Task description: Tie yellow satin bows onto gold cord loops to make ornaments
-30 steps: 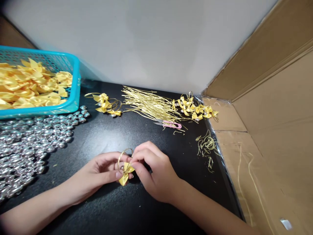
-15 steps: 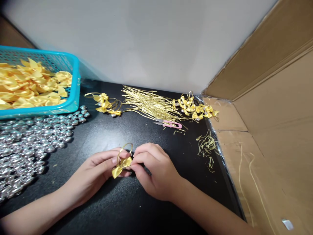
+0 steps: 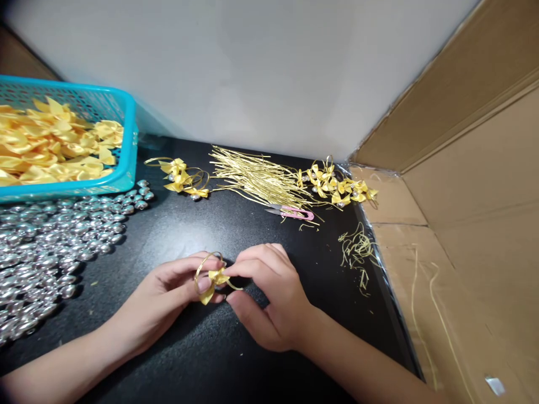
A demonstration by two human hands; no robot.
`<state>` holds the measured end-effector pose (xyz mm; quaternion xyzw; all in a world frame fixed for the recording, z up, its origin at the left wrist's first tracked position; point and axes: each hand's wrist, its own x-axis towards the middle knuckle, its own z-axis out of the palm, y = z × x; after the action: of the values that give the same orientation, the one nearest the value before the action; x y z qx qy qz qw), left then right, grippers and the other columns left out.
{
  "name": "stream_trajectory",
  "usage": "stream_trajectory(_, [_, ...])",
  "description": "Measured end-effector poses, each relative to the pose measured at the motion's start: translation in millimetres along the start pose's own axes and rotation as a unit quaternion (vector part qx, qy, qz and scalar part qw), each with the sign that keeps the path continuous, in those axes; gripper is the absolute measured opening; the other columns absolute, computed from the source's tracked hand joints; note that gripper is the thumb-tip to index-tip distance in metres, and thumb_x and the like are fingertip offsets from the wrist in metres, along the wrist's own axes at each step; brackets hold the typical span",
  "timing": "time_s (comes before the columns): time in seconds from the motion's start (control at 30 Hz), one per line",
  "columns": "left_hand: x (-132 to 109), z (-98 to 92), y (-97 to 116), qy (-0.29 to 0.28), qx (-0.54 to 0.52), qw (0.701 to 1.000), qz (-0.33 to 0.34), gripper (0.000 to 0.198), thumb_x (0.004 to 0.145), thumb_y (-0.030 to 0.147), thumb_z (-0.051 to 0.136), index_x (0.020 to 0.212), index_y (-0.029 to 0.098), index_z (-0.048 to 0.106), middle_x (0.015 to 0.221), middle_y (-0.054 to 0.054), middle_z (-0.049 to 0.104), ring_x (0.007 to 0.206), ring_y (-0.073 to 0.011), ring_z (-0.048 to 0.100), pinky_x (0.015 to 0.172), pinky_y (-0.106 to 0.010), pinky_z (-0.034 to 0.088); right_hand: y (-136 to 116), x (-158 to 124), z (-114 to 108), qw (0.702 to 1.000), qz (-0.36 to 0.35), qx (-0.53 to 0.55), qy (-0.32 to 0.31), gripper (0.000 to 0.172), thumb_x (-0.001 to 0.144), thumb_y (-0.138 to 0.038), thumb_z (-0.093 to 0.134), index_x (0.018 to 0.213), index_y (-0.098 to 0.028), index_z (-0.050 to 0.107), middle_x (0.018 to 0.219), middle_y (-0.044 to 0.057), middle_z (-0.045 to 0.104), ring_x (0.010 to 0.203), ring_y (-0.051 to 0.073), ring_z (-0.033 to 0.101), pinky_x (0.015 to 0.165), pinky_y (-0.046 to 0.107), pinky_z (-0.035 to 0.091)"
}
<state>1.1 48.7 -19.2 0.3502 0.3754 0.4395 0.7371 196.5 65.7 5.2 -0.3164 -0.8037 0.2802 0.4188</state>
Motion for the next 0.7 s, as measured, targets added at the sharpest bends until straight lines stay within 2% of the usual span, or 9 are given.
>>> stream_trajectory(0.1, [-0.7, 0.0, -2.1, 0.008, 0.015, 1.000, 0.023, 0.011, 0.082, 0.023, 0.074, 0.092, 0.026, 0.078, 0.094, 0.000, 0.063, 0.077, -0.0111, 0.065, 0.068, -0.020, 0.057, -0.3, -1.1, 2.2, 0.999, -0.004, 0.012, 0.041, 0.023, 0.085, -0.032, 0.057, 0.102, -0.018, 0.060, 0.086, 0.006, 0.066, 0.080, 0.020, 0.062, 0.072, 0.039, 0.049])
stream_trajectory(0.17, [-1.3, -0.4, -3.3, 0.009, 0.028, 0.999, 0.034, 0.013, 0.083, 0.021, 0.073, 0.093, 0.027, 0.078, 0.094, 0.000, 0.064, 0.078, -0.0107, 0.065, 0.069, -0.019, 0.057, -1.1, -0.7, 4.4, 0.998, -0.004, -0.004, 0.056, 0.021, 0.080, -0.027, 0.062, 0.099, -0.019, 0.060, 0.084, 0.005, 0.065, 0.077, 0.019, 0.062, 0.071, 0.038, 0.048])
stream_trajectory(0.27, [-2.2, -1.0, -4.6, 0.016, 0.047, 0.998, 0.049, 0.016, 0.082, 0.018, 0.073, 0.094, 0.027, 0.078, 0.093, 0.000, 0.064, 0.077, -0.0094, 0.065, 0.069, -0.016, 0.056, -3.2, 0.9, 7.1, 0.997, 0.006, -0.057, 0.048, 0.017, 0.075, -0.017, 0.063, 0.092, -0.021, 0.063, 0.081, 0.002, 0.065, 0.074, 0.017, 0.060, 0.072, 0.037, 0.046])
stream_trajectory(0.4, [-3.5, -1.1, -5.8, 0.026, 0.066, 0.996, 0.056, 0.017, 0.081, 0.016, 0.073, 0.092, 0.028, 0.078, 0.094, 0.000, 0.065, 0.079, -0.0102, 0.065, 0.069, -0.016, 0.056, -3.6, 0.2, 10.1, 0.991, 0.029, -0.130, 0.024, 0.016, 0.074, -0.015, 0.066, 0.089, -0.022, 0.067, 0.084, 0.001, 0.067, 0.080, 0.018, 0.059, 0.077, 0.039, 0.042])
stream_trajectory(0.7, [-4.3, -0.5, -4.8, 0.032, 0.082, 0.994, 0.061, 0.019, 0.081, 0.015, 0.072, 0.093, 0.029, 0.078, 0.093, 0.000, 0.067, 0.079, -0.0103, 0.065, 0.068, -0.016, 0.056, -0.8, -3.1, 14.6, 0.988, 0.048, -0.143, 0.023, 0.009, 0.076, -0.014, 0.067, 0.074, -0.021, 0.063, 0.087, -0.001, 0.066, 0.084, 0.017, 0.057, 0.080, 0.038, 0.039])
